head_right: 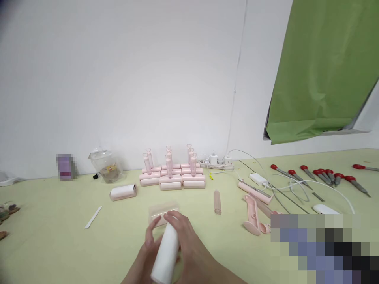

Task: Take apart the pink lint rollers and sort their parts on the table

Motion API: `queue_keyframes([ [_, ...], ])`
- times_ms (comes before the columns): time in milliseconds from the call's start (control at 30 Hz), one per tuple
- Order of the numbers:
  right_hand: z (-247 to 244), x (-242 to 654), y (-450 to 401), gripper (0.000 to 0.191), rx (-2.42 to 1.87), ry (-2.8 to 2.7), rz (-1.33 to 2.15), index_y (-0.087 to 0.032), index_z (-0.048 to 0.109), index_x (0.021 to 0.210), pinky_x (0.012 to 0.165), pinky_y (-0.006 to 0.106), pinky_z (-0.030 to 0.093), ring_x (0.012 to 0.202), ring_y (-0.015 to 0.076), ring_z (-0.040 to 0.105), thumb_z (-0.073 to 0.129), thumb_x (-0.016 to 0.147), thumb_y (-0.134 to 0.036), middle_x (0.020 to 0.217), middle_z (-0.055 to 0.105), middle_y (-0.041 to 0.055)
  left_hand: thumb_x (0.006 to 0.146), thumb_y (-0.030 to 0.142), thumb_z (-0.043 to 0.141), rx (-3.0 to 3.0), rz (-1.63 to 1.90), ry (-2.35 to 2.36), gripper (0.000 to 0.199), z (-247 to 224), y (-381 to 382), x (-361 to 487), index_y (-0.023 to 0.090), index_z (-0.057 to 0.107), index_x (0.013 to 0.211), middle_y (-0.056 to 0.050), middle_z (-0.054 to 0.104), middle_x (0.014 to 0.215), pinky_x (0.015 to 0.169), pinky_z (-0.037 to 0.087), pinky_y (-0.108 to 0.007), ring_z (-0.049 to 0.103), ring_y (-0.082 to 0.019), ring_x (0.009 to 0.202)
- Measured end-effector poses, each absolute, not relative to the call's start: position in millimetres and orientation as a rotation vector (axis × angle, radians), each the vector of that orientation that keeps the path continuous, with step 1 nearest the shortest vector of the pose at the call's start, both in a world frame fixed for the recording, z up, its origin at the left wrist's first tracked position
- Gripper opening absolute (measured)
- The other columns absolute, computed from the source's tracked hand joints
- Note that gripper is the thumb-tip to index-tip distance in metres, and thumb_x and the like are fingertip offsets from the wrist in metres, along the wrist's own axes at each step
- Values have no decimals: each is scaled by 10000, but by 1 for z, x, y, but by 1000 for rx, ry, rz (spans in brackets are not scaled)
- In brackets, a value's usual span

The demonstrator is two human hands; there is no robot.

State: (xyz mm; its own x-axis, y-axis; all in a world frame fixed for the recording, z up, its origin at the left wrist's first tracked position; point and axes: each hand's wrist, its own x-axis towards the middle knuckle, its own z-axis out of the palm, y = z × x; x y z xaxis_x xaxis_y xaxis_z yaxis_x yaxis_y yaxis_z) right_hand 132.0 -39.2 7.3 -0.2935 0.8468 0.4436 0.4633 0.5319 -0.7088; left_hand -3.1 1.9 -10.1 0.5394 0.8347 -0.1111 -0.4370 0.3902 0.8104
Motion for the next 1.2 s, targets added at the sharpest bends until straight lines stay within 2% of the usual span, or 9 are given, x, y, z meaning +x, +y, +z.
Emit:
queue_keyframes([
  [100,17,137,-39,951,-1132,-2129,392,-177,166,1331,1002,517,164,1273,359,167,664,562,-430,1378,257,168,634,626,560,770,636,678,808,-17,0,3,294,160,1252,-18,603,777,447,413,-249,579,-155,481],
  [167,29,156,-37,829,-1345,-2051,346,-186,179,1317,951,474,290,1229,322,295,576,653,-484,1343,332,155,653,597,560,732,574,722,739,-20,-1,3,280,221,1228,29,569,664,363,332,-198,487,-99,349],
  [300,53,232,-31,353,-2080,-1797,152,-224,492,1032,685,380,433,735,230,594,333,820,-457,860,637,67,701,596,487,619,525,722,567,-20,2,0,241,354,1123,49,533,596,332,285,-179,421,-69,310],
  [367,52,272,-31,302,-2462,-1700,-64,-213,552,661,734,399,391,799,267,580,377,791,-424,792,631,75,702,601,474,659,519,693,559,-20,3,1,245,349,1115,47,536,602,333,284,-181,428,-73,313],
  [467,36,306,-32,284,-2633,-1501,-130,-199,484,509,706,438,368,870,359,551,445,730,-373,788,619,143,688,606,480,808,499,602,617,-22,3,2,267,263,1155,43,551,619,352,308,-184,472,-90,343],
  [700,21,303,-26,93,-2633,-1320,56,-186,486,689,507,335,375,621,293,591,449,688,-272,696,617,122,627,625,503,920,522,573,663,-21,-3,2,267,234,1117,36,547,615,318,339,-172,468,-89,337],
  [833,32,293,-26,186,-2507,-1300,149,-183,450,858,493,325,367,599,260,576,439,688,-259,753,606,96,679,555,521,871,585,624,639,-9,-7,0,299,195,1166,38,546,634,326,383,-183,501,-109,398],
  [1000,50,260,-24,156,-2208,-1377,350,-202,421,711,540,326,400,672,242,571,376,758,-343,685,571,58,766,451,502,815,788,698,502,11,-9,-3,232,275,1157,25,544,602,441,465,-239,533,-136,525],
  [1200,67,191,-24,315,-1656,-1561,896,-224,394,821,570,267,472,693,148,584,176,867,-446,751,584,-7,762,386,565,702,975,760,433,34,-2,7,224,364,1109,-103,576,1064,674,514,-346,615,-176,731],
])
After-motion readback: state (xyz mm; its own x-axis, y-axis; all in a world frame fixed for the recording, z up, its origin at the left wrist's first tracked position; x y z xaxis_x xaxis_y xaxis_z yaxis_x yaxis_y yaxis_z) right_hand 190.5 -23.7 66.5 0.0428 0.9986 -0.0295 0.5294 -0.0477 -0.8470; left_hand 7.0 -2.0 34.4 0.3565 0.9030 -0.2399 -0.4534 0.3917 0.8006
